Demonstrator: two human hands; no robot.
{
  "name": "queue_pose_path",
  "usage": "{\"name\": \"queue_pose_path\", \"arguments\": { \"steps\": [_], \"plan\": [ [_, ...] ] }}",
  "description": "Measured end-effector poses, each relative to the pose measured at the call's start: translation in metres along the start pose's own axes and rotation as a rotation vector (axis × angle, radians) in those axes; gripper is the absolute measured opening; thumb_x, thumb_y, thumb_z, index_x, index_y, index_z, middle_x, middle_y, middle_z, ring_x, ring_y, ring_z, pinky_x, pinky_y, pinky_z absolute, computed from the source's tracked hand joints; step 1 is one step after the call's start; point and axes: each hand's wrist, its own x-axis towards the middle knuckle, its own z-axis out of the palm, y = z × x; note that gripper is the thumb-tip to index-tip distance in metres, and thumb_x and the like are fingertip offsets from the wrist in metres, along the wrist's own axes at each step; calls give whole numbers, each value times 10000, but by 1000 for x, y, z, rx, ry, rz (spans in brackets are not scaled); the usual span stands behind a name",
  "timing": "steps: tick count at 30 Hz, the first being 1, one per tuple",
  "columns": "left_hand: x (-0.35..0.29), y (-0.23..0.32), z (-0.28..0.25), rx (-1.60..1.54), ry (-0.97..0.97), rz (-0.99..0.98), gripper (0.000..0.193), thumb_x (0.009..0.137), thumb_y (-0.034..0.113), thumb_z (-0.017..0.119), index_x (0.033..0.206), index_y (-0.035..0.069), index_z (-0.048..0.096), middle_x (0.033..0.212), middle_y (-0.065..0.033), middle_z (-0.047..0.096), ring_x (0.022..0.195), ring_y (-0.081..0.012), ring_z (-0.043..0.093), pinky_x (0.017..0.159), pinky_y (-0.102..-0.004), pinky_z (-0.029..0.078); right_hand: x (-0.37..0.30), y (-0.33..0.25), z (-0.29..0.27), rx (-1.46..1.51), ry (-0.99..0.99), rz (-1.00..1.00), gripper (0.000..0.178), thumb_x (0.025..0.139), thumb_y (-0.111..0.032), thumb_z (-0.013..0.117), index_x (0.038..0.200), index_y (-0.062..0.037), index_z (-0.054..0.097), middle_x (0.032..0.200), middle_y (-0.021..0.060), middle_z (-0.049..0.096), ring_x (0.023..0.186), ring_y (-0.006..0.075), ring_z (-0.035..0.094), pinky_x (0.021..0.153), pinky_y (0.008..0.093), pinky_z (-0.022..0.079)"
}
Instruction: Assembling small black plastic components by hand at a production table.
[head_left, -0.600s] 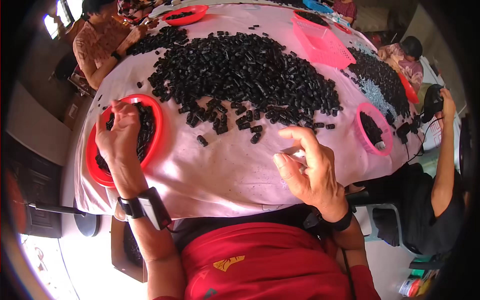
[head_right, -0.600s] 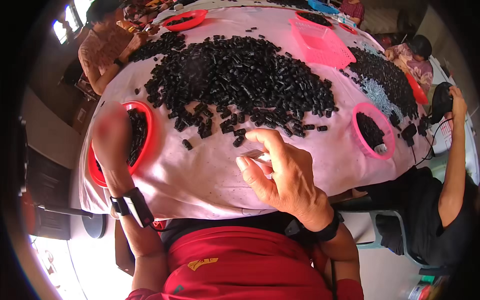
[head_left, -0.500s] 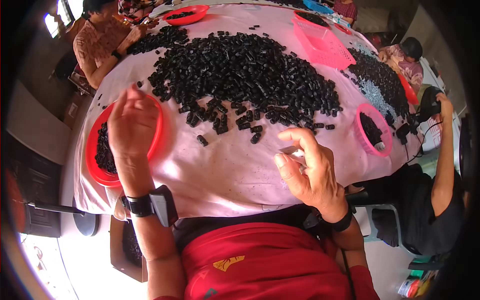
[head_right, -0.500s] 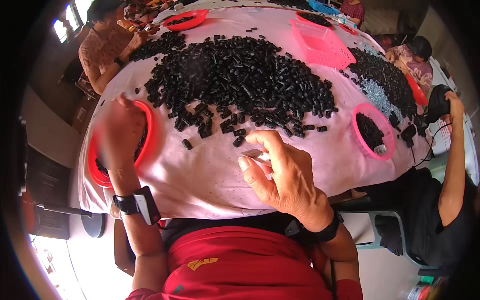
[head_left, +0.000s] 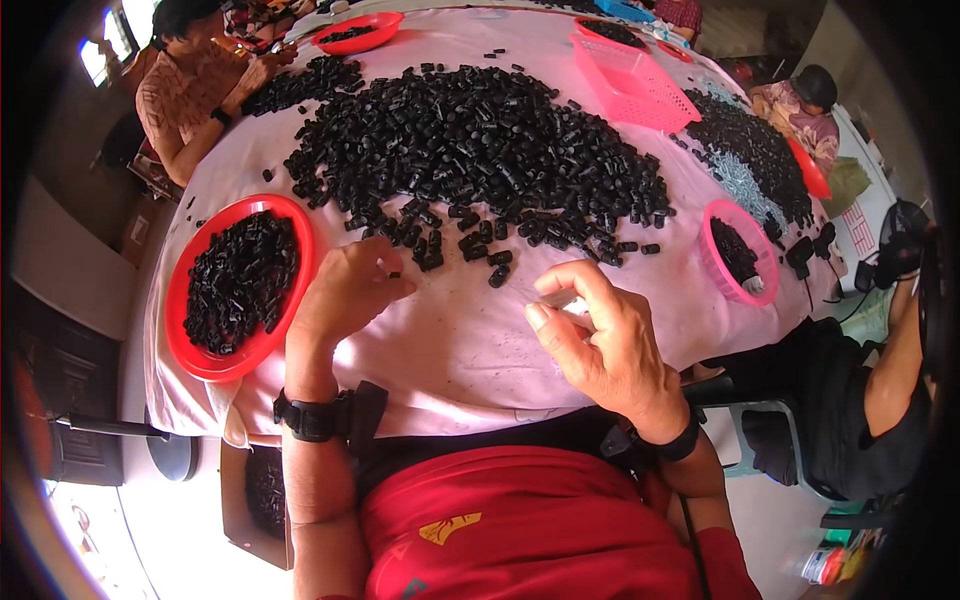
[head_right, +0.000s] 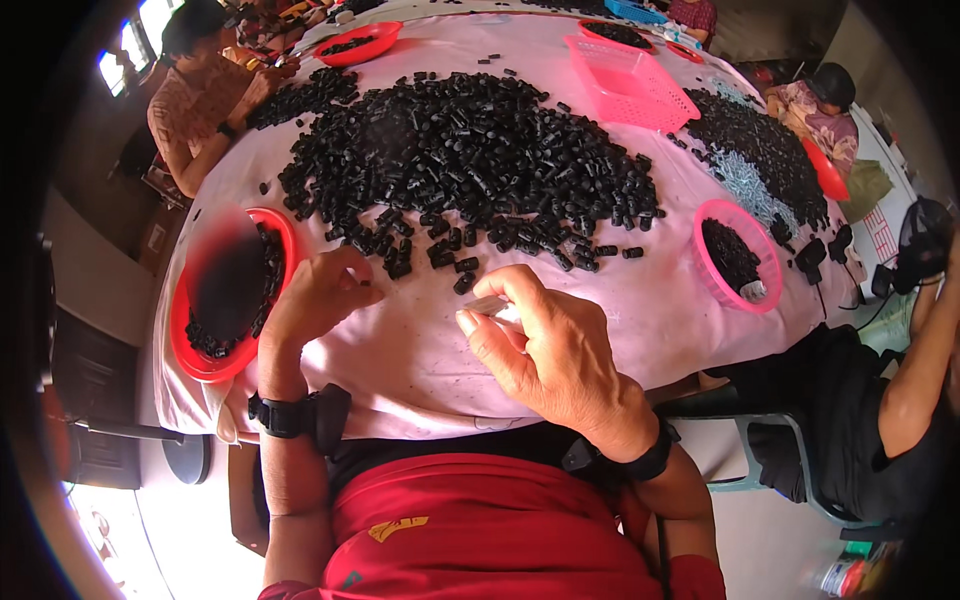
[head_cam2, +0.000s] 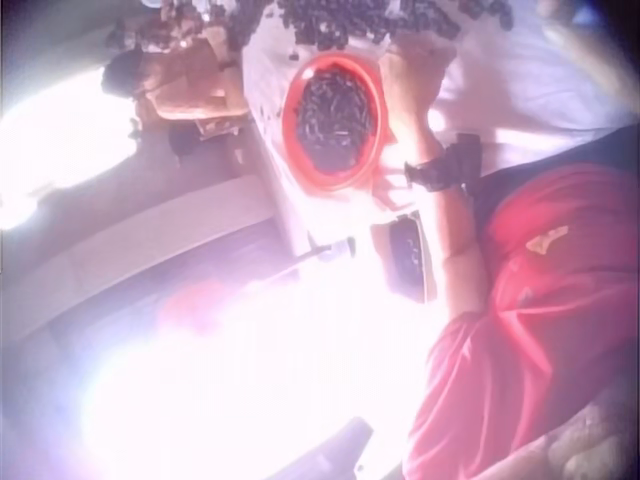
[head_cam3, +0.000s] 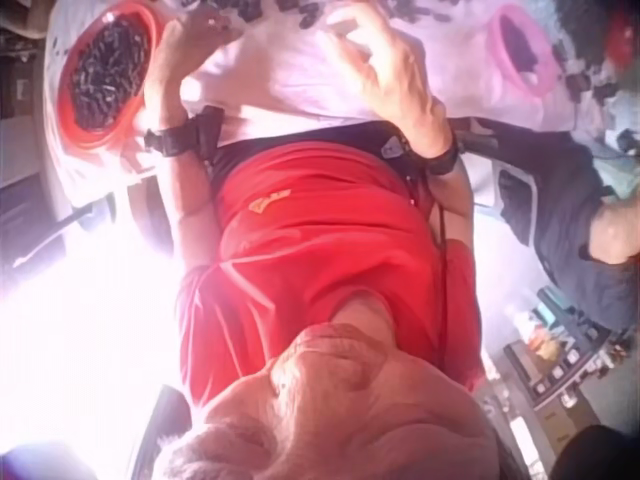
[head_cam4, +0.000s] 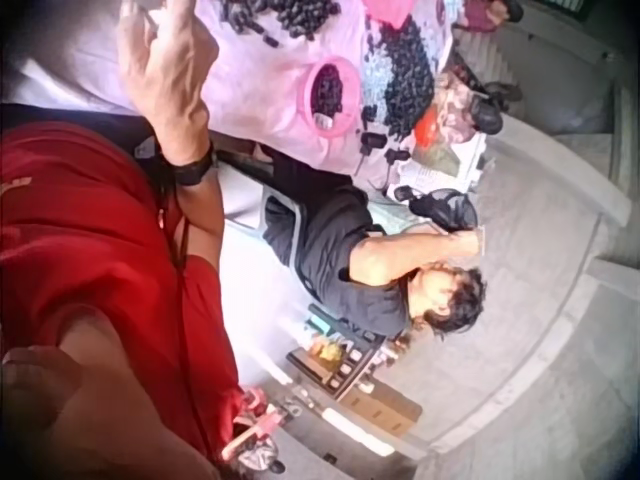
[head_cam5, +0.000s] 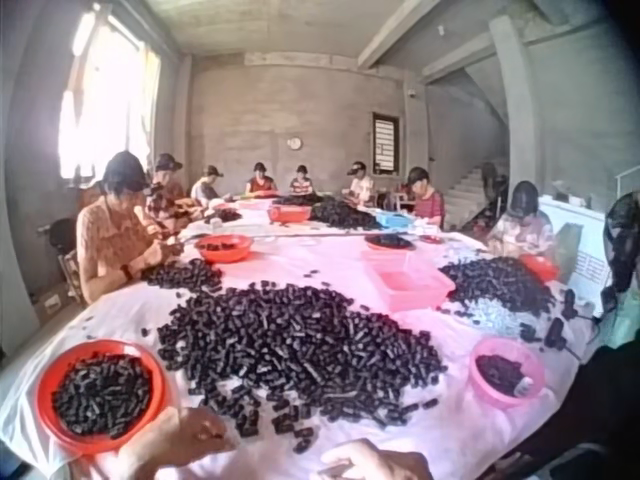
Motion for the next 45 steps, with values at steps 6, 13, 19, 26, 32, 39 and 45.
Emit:
{"name": "queue_pose_path", "arguments": {
  "steps": [6,13,19,26,32,39,45],
  "plan": [
    [-2,34,-2,-986,-261,170,251,861,84,691,1091,22,607,899,-45,666,749,-93,608,664,-211,469,0,1,1,23,4,-43,261,870,-211,716,1000,-44,563,786,97,666,593,231,681,499,319,504],
    [-11,58,10,-1328,-492,160,304,846,126,728,1098,3,612,931,-133,678,764,-113,632,679,-210,497,1,-9,-8,19,-65,18,347,836,-276,759,997,-44,556,807,77,662,555,209,653,496,308,513],
    [-14,65,23,-1432,-577,174,319,852,99,714,1129,-27,618,945,-129,681,814,-155,653,704,-236,513,0,-7,-6,51,-4,-71,409,789,-317,805,973,-52,553,771,84,669,592,208,679,483,304,513],
    [-15,67,28,-1401,-632,224,280,903,110,658,1151,-16,628,982,-94,667,867,-110,611,734,-229,479,2,-5,-9,6,-2,-92,433,741,-357,833,917,-65,568,725,70,678,591,224,681,491,313,513],
    [-18,73,27,-1430,-597,135,323,850,83,714,1126,-53,616,946,-76,677,839,-126,660,903,-337,546,0,-5,-12,-96,-52,-64,448,762,-404,815,826,-43,558,707,91,669,578,166,647,502,284,494],
    [-17,68,30,-1403,-661,198,272,918,76,631,1171,-24,619,1057,-76,674,944,-118,626,833,-252,488,0,-3,-9,-155,-29,-71,470,734,-476,801,798,-65,581,662,84,646,555,224,655,484,316,492],
    [-20,76,28,-1425,-614,112,335,877,97,688,1155,-68,602,894,-47,672,835,-112,655,909,-321,539,1,-4,-11,-182,-50,-68,450,750,-443,805,780,-50,586,666,103,656,579,231,673,511,314,509]
  ]
}}
